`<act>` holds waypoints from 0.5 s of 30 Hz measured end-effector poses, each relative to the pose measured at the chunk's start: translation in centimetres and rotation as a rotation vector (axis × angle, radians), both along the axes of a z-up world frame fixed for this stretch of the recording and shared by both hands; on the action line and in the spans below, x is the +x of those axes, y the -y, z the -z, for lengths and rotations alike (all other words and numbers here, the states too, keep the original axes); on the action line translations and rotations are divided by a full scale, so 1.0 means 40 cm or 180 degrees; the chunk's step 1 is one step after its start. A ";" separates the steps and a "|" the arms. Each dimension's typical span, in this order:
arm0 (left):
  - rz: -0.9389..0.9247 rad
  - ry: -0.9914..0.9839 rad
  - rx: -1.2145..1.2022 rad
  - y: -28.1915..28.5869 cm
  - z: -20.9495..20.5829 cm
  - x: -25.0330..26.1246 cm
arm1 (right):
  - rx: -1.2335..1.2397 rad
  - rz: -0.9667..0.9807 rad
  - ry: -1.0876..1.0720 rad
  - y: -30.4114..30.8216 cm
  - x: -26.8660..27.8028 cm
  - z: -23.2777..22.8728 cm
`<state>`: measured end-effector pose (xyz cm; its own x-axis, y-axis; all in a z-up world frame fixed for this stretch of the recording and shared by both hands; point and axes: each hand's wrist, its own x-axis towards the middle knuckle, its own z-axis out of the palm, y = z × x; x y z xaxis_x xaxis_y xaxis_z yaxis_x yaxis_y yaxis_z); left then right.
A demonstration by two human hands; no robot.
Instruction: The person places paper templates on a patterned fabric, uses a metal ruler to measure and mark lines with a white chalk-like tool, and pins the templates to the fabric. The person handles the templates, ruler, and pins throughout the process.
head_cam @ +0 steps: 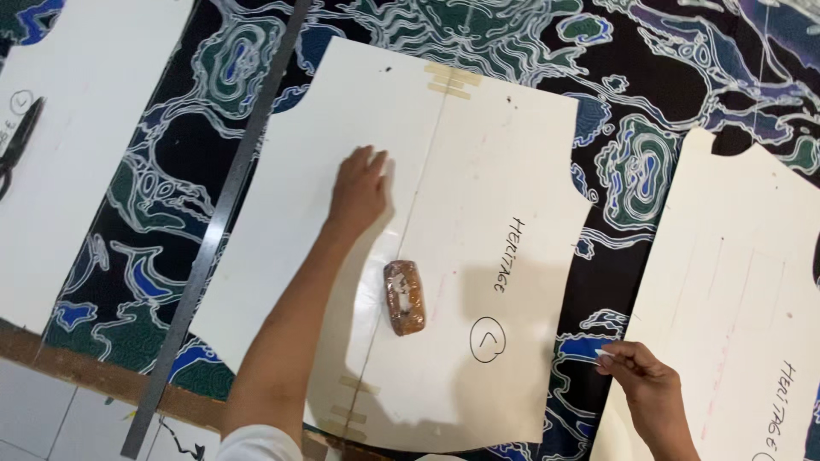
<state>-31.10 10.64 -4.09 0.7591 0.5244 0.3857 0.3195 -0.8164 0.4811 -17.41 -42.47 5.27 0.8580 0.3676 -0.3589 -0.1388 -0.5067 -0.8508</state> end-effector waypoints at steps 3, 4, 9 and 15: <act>-0.0455 -0.0271 0.0028 -0.113 0.036 -0.118 | -0.0126 -0.0044 0.0132 -0.050 -0.042 -0.020; -0.0535 -0.0401 -0.0087 -0.138 0.048 -0.142 | -0.0223 -0.0060 0.0196 -0.081 -0.058 -0.029; -0.0770 -0.0034 -0.0093 -0.253 0.090 -0.145 | -0.0366 -0.0738 0.0640 -0.303 -0.197 -0.060; -0.1089 -0.0367 0.0170 -0.300 0.096 -0.105 | -0.0658 -0.1668 0.1372 -0.566 -0.337 -0.074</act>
<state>-35.30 22.64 -7.92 0.5833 0.7369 0.3417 0.6281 -0.6759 0.3855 -30.89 -19.82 8.25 0.6681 0.7318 -0.1341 0.4949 -0.5717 -0.6543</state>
